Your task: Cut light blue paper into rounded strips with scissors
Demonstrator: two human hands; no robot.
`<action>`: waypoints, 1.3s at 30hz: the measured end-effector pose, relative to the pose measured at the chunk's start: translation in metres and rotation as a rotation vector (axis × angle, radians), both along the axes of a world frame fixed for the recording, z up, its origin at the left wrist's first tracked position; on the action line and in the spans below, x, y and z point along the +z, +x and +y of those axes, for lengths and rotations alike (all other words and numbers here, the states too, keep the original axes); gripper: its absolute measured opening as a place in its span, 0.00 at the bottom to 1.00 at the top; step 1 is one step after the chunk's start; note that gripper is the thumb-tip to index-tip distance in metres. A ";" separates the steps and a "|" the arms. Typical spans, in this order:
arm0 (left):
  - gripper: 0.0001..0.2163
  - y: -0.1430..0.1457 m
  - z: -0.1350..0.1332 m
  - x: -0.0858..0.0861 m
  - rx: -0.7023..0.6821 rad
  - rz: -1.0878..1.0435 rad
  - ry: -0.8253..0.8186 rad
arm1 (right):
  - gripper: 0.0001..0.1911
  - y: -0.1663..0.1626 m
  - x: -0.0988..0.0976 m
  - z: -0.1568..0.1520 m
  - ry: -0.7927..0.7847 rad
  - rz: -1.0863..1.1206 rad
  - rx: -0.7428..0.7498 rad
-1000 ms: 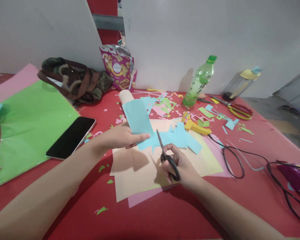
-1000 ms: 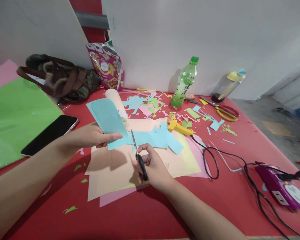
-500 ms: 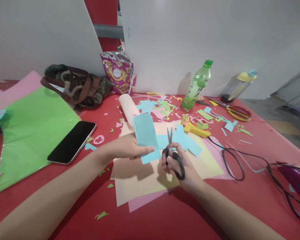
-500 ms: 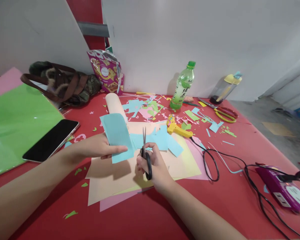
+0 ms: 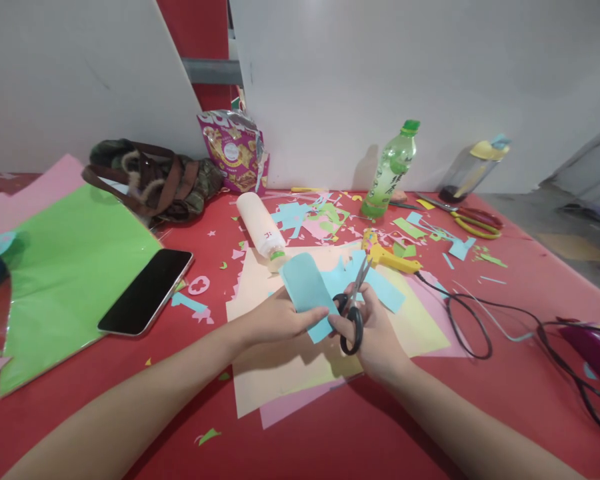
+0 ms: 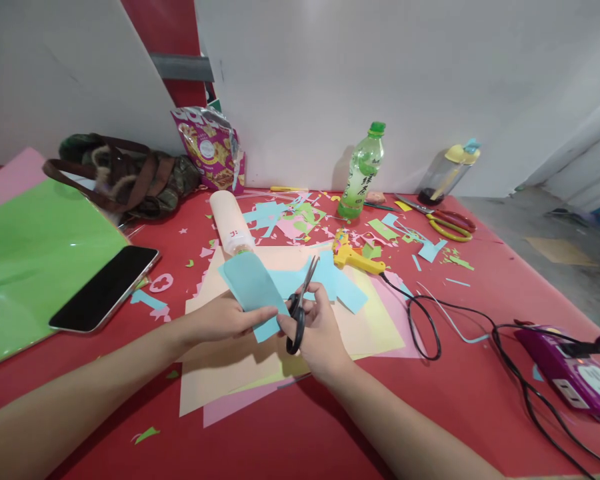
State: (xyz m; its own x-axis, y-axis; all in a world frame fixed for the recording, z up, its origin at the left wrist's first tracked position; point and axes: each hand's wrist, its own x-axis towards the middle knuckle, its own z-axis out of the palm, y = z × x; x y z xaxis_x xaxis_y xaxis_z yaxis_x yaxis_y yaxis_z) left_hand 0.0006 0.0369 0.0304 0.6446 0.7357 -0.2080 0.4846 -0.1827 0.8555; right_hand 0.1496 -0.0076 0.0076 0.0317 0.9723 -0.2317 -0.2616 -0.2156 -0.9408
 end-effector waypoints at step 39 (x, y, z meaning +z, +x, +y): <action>0.12 -0.017 0.009 0.012 -0.402 0.504 0.772 | 0.13 0.008 -0.014 0.004 0.255 -0.560 0.145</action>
